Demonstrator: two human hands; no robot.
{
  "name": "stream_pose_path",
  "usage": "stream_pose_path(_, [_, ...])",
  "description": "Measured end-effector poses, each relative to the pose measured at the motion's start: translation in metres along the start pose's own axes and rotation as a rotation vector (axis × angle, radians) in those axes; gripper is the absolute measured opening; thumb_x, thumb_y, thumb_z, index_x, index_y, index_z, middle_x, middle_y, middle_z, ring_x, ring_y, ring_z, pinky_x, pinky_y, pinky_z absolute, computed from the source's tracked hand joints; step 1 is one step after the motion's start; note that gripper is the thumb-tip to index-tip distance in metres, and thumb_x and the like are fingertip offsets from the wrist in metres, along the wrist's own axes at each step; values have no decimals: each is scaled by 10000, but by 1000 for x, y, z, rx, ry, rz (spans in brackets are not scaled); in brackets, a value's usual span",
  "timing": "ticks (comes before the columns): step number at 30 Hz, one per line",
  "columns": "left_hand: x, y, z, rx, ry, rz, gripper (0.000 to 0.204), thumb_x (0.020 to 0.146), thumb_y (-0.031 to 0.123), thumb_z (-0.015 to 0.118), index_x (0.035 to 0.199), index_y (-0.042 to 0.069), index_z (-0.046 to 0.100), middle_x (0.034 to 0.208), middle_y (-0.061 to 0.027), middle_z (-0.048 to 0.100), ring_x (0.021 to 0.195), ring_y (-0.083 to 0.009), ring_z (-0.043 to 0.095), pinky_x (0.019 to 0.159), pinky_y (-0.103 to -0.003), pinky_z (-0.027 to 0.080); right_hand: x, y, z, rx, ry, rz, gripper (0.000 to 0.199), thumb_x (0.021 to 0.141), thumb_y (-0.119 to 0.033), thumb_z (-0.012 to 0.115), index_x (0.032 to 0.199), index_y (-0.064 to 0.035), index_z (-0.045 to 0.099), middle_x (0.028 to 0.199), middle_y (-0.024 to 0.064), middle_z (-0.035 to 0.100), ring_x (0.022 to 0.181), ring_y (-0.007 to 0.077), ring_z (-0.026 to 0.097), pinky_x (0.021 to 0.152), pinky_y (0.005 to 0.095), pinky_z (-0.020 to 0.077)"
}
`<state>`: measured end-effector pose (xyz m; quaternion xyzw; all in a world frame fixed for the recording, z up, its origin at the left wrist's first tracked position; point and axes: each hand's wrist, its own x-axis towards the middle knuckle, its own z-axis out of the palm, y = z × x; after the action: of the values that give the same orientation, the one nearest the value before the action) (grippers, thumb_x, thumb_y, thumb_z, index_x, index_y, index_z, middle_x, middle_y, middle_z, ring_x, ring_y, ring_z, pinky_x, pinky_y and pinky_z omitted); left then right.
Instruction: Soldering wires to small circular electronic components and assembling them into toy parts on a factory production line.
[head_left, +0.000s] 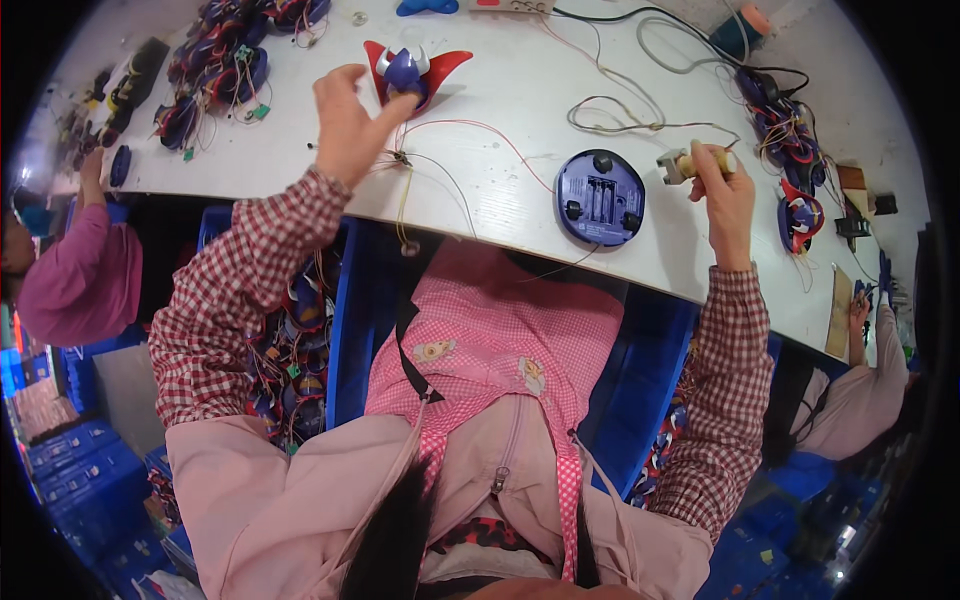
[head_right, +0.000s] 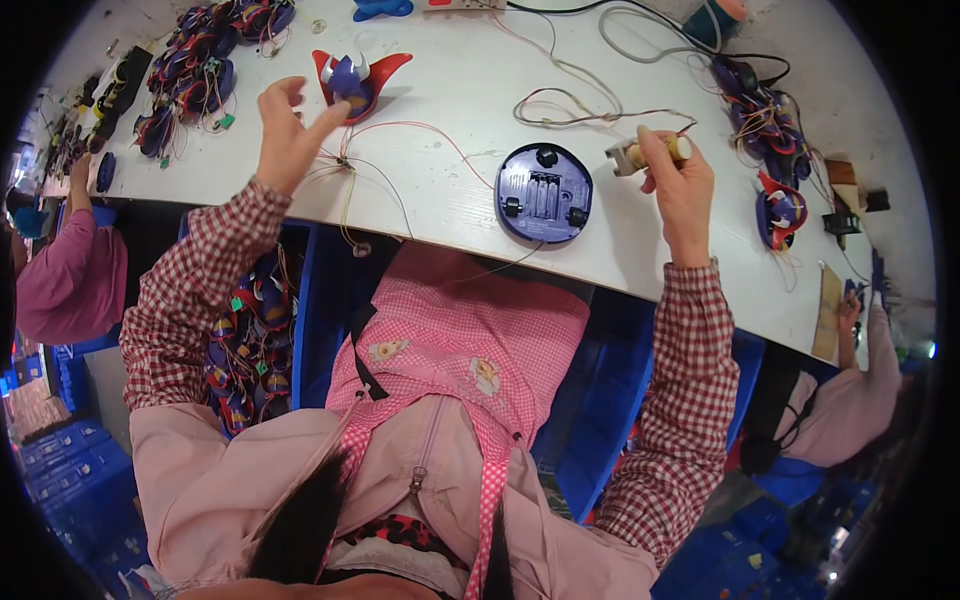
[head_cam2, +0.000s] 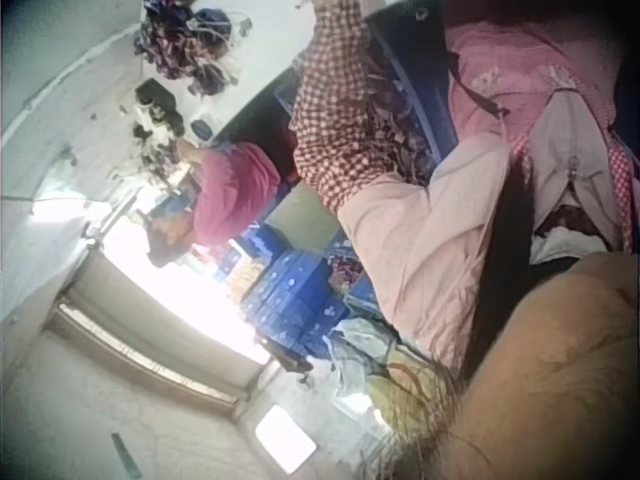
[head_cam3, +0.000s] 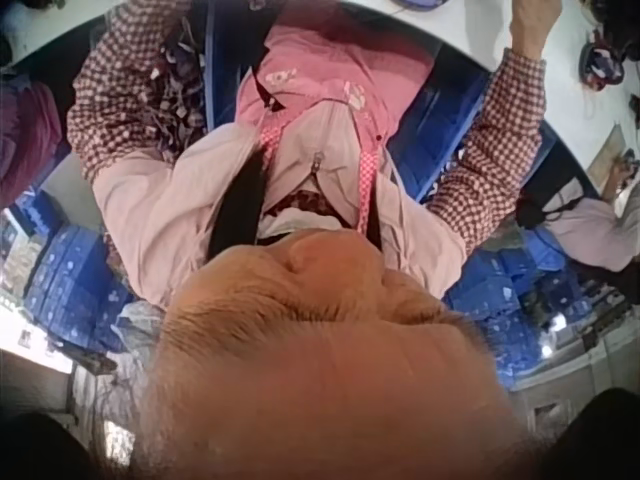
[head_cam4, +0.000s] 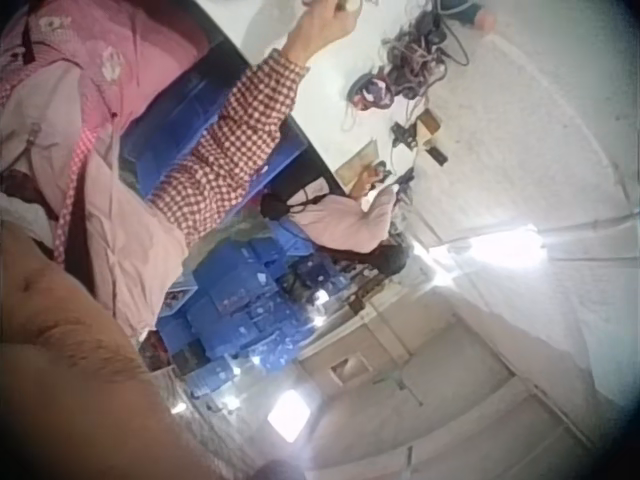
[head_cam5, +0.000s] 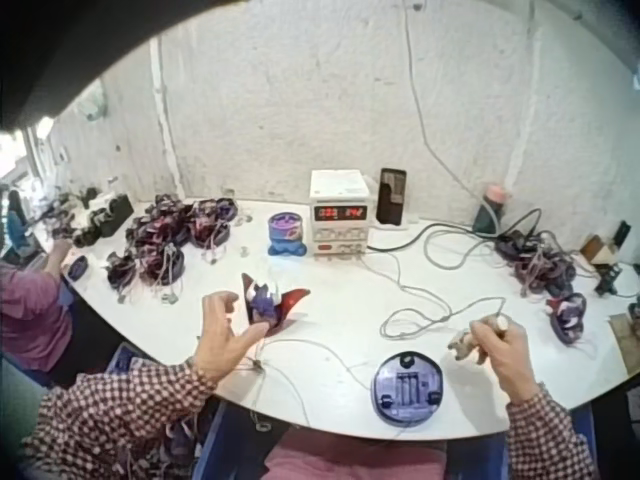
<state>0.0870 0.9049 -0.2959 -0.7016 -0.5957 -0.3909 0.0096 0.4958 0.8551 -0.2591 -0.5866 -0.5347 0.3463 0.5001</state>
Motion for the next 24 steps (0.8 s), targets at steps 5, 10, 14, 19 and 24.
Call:
stream_pose_path(5, [-19,94,16,-517,-595,44,390,795,288,652,1027,2,524,789,-134,582,714,-267,568,693,-375,470,-36,-22,36,34,-174,-74,164,861,-163,635,940,-22,612,749,8,605,599,44,503,521,199,414])
stream_pose_path(10, [-15,137,73,-305,-749,85,344,828,286,578,1044,23,528,825,-179,641,799,-345,621,715,-423,484,-50,-15,57,-294,-157,-323,158,822,-94,670,927,-6,591,815,32,597,686,90,562,596,227,463])
stream_pose_path(14, [-16,139,88,-239,-777,103,297,834,254,550,1031,33,529,861,-192,641,838,-358,620,726,-445,486,-54,-15,63,-429,-143,-490,206,779,-96,702,926,-9,587,849,78,576,711,182,598,602,273,484])
stream_pose_path(19, [-17,135,95,-295,-745,139,246,829,190,507,1020,36,531,845,-200,636,816,-368,618,710,-463,487,-52,-11,64,-464,-181,-596,227,753,-81,718,919,-11,579,891,100,561,725,233,610,616,301,501])
stream_pose_path(24, [-21,135,99,-328,-693,126,234,812,145,497,1022,52,543,790,-194,633,772,-377,611,700,-461,473,-55,-12,64,-481,-213,-622,227,748,-53,713,924,-12,576,898,100,559,745,231,612,622,303,503])
